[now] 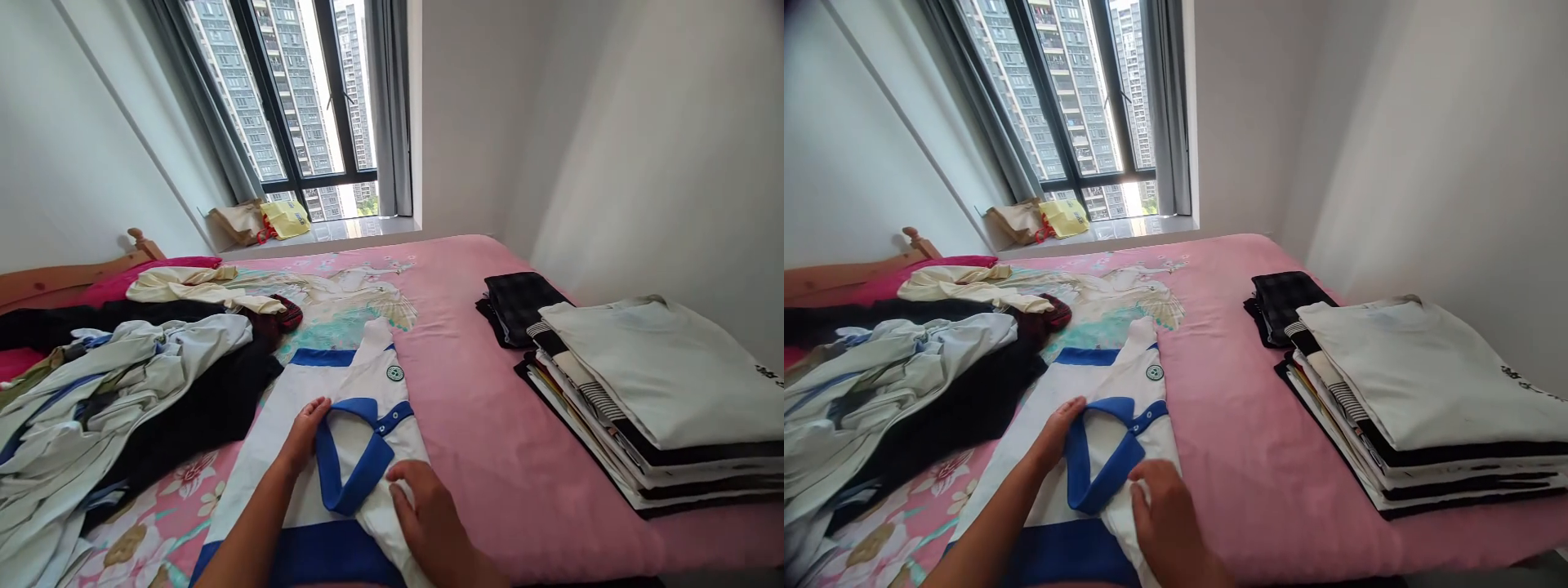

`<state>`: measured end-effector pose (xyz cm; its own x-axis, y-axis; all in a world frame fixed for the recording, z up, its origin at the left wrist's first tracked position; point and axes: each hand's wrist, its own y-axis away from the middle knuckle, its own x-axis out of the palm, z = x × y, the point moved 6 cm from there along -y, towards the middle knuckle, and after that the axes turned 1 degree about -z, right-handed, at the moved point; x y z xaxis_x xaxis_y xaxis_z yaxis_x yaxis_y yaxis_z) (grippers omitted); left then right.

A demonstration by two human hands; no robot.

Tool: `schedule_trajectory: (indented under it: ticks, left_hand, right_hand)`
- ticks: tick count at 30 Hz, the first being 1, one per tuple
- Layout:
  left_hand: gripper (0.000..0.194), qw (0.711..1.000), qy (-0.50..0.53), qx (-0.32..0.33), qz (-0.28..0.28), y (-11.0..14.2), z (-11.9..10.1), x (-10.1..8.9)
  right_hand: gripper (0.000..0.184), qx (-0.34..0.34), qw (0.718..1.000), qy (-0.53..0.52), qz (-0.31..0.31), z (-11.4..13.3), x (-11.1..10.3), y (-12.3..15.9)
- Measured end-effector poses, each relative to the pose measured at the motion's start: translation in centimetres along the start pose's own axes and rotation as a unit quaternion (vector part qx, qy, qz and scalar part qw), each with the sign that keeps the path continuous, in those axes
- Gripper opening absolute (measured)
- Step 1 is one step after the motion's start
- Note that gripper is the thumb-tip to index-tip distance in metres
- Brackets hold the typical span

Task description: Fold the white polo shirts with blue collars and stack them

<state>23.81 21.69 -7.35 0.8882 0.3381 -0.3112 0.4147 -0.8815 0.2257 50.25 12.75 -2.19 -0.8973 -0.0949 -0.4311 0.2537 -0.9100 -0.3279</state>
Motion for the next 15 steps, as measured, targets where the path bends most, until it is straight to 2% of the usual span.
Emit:
schedule_trajectory:
  ticks: [3,5,8,12,15]
  left_hand:
    - [0.058,0.982,-0.14,0.123,-0.035,0.9,-1.2,0.4]
    - [0.043,0.965,-0.197,0.167,-0.047,1.1,-1.3,0.5]
    - [0.035,0.967,-0.208,0.125,-0.073,0.7,-0.4,-0.6]
    - [0.052,0.966,-0.229,0.052,-0.108,1.3,0.3,-2.4]
    - [0.062,0.967,-0.243,-0.017,-0.078,3.1,1.2,-2.6]
  right_hand:
    - [0.024,-0.027,0.999,0.029,0.013,-0.3,-0.8,-1.5]
    - [0.03,-0.063,0.996,0.053,0.035,-0.2,-0.3,-2.2]
    - [0.04,-0.098,0.99,0.073,0.075,0.2,0.9,-3.1]
    - [0.04,-0.074,0.992,0.03,0.102,0.1,2.3,-4.6]
    - [0.04,-0.053,0.994,-0.023,0.097,-0.2,3.5,-5.9]
